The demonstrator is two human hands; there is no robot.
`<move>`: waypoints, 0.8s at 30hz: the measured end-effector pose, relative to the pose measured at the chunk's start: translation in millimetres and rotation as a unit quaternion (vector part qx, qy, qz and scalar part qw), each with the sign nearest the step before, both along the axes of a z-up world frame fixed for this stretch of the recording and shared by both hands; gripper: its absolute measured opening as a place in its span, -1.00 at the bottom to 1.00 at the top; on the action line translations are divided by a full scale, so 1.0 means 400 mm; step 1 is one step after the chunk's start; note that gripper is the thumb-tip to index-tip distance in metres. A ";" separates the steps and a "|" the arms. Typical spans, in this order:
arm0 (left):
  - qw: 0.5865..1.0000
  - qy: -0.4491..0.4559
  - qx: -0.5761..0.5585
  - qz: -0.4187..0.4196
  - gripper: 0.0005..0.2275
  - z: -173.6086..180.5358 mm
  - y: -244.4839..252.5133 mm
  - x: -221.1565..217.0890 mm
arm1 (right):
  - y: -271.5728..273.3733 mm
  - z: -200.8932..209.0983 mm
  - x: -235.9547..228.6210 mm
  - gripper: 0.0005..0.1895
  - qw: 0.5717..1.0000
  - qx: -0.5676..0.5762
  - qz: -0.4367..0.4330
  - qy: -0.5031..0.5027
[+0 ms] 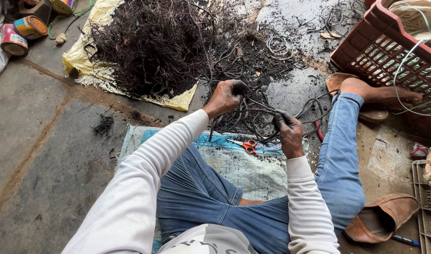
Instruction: The person sits cross-legged on a mat and manually strips the black insulation from a bundle of wires. They pull the insulation off by hand, separating the copper strands, and place the stripped pieces onto a pile on the floor.
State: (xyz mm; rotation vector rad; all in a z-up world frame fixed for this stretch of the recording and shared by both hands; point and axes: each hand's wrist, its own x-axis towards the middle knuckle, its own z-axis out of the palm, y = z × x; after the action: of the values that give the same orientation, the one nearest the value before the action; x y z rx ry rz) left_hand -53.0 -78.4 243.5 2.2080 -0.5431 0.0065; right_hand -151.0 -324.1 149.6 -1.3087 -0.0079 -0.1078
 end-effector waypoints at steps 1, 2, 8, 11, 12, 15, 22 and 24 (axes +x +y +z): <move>1.000 0.020 0.006 -0.006 -0.81 0.000 0.003 0.000 | 0.000 0.000 -0.001 -0.74 1.000 0.009 -0.005 -0.005; 0.999 0.041 0.016 -0.010 -0.81 0.000 0.004 0.000 | -0.001 0.002 -0.003 -0.73 1.000 0.002 -0.015 -0.008; 0.994 0.074 0.082 0.026 -0.74 -0.002 0.022 -0.030 | -0.010 0.032 -0.017 -0.73 0.998 0.003 -0.059 -0.021; 0.990 0.021 0.130 0.042 -0.59 0.013 0.039 -0.044 | -0.013 0.053 -0.013 -0.75 0.997 -0.015 -0.070 -0.026; 0.991 0.020 0.126 0.043 -0.52 0.023 0.042 -0.047 | -0.013 0.059 -0.012 -0.76 0.997 -0.021 -0.072 -0.030; 0.993 0.026 0.113 0.011 -0.31 0.057 0.042 -0.072 | 0.000 0.084 -0.008 -0.76 0.993 -0.051 -0.060 -0.093; 0.981 -0.130 -0.015 -0.146 -0.16 0.107 -0.026 -0.124 | 0.046 0.251 0.009 -0.69 0.973 -0.206 -0.025 -0.105; 0.983 -0.137 0.001 -0.125 -0.49 0.117 -0.043 -0.117 | 0.048 0.327 0.014 -0.72 0.956 -0.234 -0.044 -0.170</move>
State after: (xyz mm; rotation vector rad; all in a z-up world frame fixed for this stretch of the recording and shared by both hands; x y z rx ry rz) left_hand -100.0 -95.5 290.3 2.1388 -0.9714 0.1803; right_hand -145.2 -304.9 280.2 -1.7492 -0.2846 -0.4279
